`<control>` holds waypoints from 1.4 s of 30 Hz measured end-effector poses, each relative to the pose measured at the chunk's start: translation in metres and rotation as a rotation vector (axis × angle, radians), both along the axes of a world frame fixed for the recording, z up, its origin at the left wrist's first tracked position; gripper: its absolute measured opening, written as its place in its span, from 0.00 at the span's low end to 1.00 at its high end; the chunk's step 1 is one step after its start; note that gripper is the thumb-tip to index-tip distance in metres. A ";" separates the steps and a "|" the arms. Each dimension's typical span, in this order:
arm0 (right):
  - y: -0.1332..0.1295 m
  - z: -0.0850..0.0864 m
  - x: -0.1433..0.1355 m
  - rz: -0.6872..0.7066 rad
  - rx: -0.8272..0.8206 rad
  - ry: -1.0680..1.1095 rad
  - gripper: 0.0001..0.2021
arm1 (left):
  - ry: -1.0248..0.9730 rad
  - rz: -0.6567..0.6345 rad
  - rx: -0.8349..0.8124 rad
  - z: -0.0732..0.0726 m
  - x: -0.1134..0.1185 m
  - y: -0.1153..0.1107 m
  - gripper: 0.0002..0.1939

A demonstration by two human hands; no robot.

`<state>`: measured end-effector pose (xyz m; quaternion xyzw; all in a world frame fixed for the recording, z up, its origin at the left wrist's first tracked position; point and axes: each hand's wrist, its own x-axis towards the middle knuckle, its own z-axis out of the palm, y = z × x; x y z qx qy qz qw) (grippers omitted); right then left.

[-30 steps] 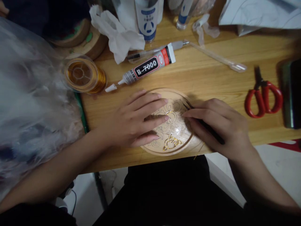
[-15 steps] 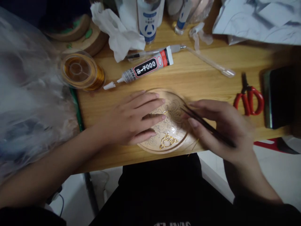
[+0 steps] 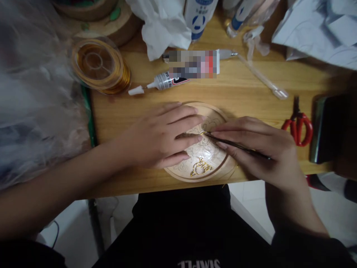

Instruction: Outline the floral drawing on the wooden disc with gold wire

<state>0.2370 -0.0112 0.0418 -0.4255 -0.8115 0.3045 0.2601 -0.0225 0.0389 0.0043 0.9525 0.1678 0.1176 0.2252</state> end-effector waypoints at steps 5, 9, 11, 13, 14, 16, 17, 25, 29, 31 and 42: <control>-0.002 -0.003 -0.002 -0.055 -0.081 0.053 0.15 | 0.021 0.001 -0.038 -0.001 -0.001 0.000 0.20; -0.002 -0.003 -0.005 -0.107 -0.109 0.094 0.15 | 0.025 -0.004 -0.016 -0.002 -0.001 0.001 0.20; -0.002 -0.003 -0.007 -0.128 -0.112 0.097 0.15 | 0.012 -0.010 -0.010 -0.002 -0.001 0.001 0.20; -0.003 -0.002 -0.009 -0.150 -0.117 0.090 0.15 | -0.015 -0.012 -0.029 -0.002 -0.001 0.002 0.20; -0.003 -0.002 -0.011 -0.162 -0.121 0.085 0.15 | -0.028 -0.013 -0.040 -0.002 -0.001 0.002 0.19; -0.006 -0.001 -0.013 -0.193 -0.130 0.079 0.15 | -0.032 -0.009 -0.064 -0.002 -0.001 0.002 0.19; -0.007 -0.001 -0.014 -0.213 -0.133 0.077 0.15 | -0.032 -0.005 -0.077 -0.002 0.000 0.002 0.18; -0.019 -0.002 -0.022 -0.337 -0.112 0.080 0.13 | -0.008 -0.019 0.034 -0.004 -0.001 0.001 0.19; -0.023 -0.003 -0.024 -0.372 -0.107 0.097 0.13 | -0.046 -0.043 0.089 -0.004 -0.001 0.001 0.19; -0.025 -0.004 -0.026 -0.391 -0.108 0.096 0.13 | -0.065 -0.048 0.105 -0.004 -0.001 0.002 0.19; -0.026 -0.006 -0.024 -0.354 -0.070 0.083 0.15 | -0.017 -0.014 0.040 -0.003 -0.001 0.001 0.19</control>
